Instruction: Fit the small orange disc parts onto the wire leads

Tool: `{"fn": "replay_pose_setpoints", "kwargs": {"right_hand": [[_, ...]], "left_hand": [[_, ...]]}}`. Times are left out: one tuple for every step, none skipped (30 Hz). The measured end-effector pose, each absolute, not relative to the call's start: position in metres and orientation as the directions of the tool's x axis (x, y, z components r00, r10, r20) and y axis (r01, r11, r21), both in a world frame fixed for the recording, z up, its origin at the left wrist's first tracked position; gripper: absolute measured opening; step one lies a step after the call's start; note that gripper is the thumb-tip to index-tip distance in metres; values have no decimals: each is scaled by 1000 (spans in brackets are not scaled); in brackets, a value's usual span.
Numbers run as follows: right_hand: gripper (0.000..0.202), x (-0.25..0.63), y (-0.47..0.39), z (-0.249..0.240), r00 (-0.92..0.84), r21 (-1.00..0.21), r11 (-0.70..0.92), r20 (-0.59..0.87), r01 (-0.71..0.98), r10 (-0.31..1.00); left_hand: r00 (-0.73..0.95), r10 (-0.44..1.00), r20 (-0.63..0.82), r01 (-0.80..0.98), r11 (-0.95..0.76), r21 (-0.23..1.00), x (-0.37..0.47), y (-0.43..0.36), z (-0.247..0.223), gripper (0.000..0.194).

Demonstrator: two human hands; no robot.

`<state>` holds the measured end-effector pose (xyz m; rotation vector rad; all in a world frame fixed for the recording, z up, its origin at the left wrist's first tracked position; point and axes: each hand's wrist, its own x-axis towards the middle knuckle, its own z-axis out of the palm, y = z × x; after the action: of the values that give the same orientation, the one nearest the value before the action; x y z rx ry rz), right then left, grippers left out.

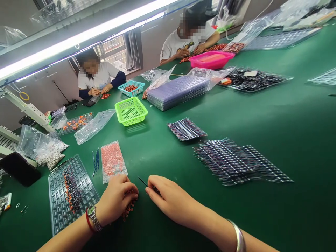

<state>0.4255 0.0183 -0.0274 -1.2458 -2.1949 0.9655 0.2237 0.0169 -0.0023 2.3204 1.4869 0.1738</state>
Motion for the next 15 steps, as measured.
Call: {"fn": "replay_pose_setpoints", "kwargs": {"right_hand": [[23, 426, 18, -27, -501, -748, 351, 29, 562, 865], [23, 426, 18, -27, -502, -748, 351, 27, 564, 865], [23, 426, 18, -27, -503, -747, 350, 25, 565, 864], [23, 426, 18, -27, -502, -747, 349, 24, 566, 864], [24, 426, 18, -27, -500, -747, 349, 25, 566, 866], [24, 426, 18, -28, -497, -747, 348, 28, 566, 867], [23, 426, 18, -28, -494, -746, 350, 32, 567, 869], [23, 426, 18, -28, -489, -743, 352, 39, 569, 871], [23, 426, 18, -28, -486, -740, 355, 44, 571, 873], [23, 426, 18, -28, -484, -735, 360, 50, 574, 874], [23, 426, 18, -29, -483, -729, 366, 56, 579, 874], [22, 426, 18, -29, -483, -719, 375, 62, 586, 873], [22, 426, 18, -30, -483, -706, 385, 69, 594, 873], [22, 426, 18, -30, -483, -693, 393, 74, 604, 873], [21, 426, 18, -31, -482, -682, 400, 80, 613, 873]], "left_hand": [[438, 894, -97, 850, -377, 367, 224, 16, -3, 6], [442, 892, -96, 852, -384, 354, 225, 16, -3, 5], [446, 890, -94, 854, -392, 341, 226, 16, -4, 5], [450, 888, -92, 857, -400, 326, 227, 16, -4, 4], [453, 887, -90, 859, -408, 309, 228, 16, -4, 4], [455, 886, -88, 862, -414, 291, 229, 16, -4, 4], [456, 886, -85, 866, -420, 271, 230, 16, -4, 4], [456, 886, -82, 870, -425, 252, 230, 15, -4, 3], [456, 886, -77, 873, -429, 232, 231, 15, -4, 3], [458, 886, -74, 874, -434, 216, 232, 14, -4, 4], [460, 885, -70, 875, -439, 205, 233, 13, -4, 4], [463, 884, -68, 874, -443, 198, 233, 12, -5, 5], [466, 882, -66, 873, -446, 196, 234, 12, -5, 6], [466, 882, -66, 873, -446, 199, 234, 11, -5, 6], [463, 884, -65, 873, -442, 206, 234, 10, -5, 5]]}}
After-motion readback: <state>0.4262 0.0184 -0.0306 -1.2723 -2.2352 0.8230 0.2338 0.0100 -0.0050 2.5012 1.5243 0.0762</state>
